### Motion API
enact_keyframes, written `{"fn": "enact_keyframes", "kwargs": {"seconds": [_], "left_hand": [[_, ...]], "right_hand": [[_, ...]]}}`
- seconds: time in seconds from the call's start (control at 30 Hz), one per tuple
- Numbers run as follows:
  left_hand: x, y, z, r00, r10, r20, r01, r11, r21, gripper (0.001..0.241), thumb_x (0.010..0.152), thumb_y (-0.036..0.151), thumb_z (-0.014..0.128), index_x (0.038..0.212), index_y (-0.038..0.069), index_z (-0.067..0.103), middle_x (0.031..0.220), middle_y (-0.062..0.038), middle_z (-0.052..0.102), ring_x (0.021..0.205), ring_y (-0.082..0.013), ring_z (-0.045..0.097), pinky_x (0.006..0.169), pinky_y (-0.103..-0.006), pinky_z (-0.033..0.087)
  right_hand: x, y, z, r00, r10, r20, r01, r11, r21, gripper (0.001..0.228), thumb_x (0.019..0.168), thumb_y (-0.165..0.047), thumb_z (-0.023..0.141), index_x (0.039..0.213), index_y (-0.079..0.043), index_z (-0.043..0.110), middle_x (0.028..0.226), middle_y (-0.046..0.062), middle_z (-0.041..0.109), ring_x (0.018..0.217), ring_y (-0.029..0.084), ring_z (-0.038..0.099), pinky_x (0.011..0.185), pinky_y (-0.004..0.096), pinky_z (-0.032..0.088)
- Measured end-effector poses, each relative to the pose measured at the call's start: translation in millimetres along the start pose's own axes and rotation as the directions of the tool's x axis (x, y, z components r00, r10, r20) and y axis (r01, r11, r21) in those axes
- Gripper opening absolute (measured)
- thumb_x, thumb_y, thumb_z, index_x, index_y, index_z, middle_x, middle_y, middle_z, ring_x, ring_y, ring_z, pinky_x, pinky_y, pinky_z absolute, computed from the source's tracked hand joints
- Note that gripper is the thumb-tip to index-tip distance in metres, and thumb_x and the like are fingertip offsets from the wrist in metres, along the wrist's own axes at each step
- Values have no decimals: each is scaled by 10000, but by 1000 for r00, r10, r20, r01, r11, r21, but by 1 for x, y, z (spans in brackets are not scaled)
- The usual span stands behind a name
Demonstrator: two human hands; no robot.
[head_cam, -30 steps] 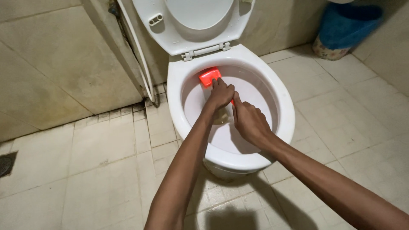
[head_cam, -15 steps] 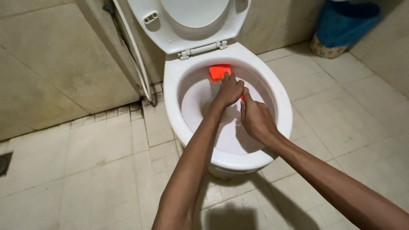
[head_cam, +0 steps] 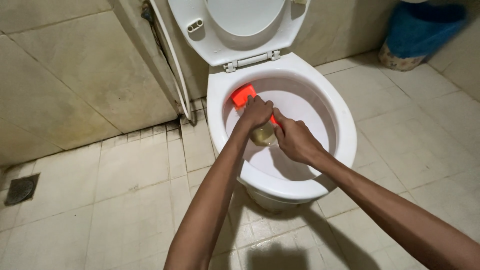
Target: The person places a bottle on a wall shelf, then picks up a red toilet brush and scrubs the inside of the toilet bowl. The scrubbing continues for the remainder of the video, focusing on the bowl's interior surfaces.
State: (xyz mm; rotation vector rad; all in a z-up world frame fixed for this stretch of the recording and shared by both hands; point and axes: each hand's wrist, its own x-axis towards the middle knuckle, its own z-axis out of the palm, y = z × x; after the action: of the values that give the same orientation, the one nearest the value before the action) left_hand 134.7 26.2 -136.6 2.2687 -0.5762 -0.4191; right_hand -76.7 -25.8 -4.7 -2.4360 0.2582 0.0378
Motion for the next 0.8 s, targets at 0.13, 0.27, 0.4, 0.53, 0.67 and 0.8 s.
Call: {"fn": "enact_keyframes", "kwargs": {"seconds": [0.13,0.27,0.4,0.53,0.67,0.8], "left_hand": [[2,0,4,1000,16,-27,-17,999,-42,752,951,410,454,1436,-157,359,1584,-361,252,1478,-482,282,1208,-523,281],[9,8,18,998,32,-54,-33,999,-12,767,951,414,466,1451,-151,327,1600,-372,201,1495,-492,235,1225,-536,221],[21,17,35,997,66,-39,-68,996,-56,777,944,413,456,1479,-127,295,1627,-374,120,1513,-504,178,1232,-531,199],[21,33,47,995,100,14,-96,982,-160,804,941,387,444,1516,-128,219,1656,-361,2,1533,-491,79,1235,-519,168],[13,47,52,977,200,69,-180,958,-223,775,949,368,437,1506,-139,255,1649,-363,85,1584,-433,7,1249,-494,171],[17,46,47,986,160,58,-145,970,-197,781,925,341,458,1523,-113,242,1653,-355,48,1554,-455,36,1239,-497,172]], "right_hand": [[1,12,2,998,-48,-42,47,998,-31,568,1017,-157,456,1566,-60,343,628,177,682,535,291,679,555,487,519],[-4,14,-3,993,-52,-106,47,998,-52,554,1013,-153,473,1554,-76,380,566,157,652,472,276,640,520,477,490],[-4,25,-4,988,-9,-153,-9,993,-114,527,1030,-179,462,1546,-96,394,567,160,642,465,292,625,502,480,496],[-9,39,-7,979,-7,-204,-25,988,-150,534,1026,-172,466,1545,-77,384,585,173,652,491,308,639,516,490,514],[-10,55,-2,953,-81,-293,26,982,-188,514,1024,-162,488,1518,-38,421,625,196,661,547,333,652,558,507,511],[-12,34,-8,970,-2,-244,-8,999,-40,538,1036,-161,443,1546,-22,346,658,215,677,585,353,689,568,532,522]]}}
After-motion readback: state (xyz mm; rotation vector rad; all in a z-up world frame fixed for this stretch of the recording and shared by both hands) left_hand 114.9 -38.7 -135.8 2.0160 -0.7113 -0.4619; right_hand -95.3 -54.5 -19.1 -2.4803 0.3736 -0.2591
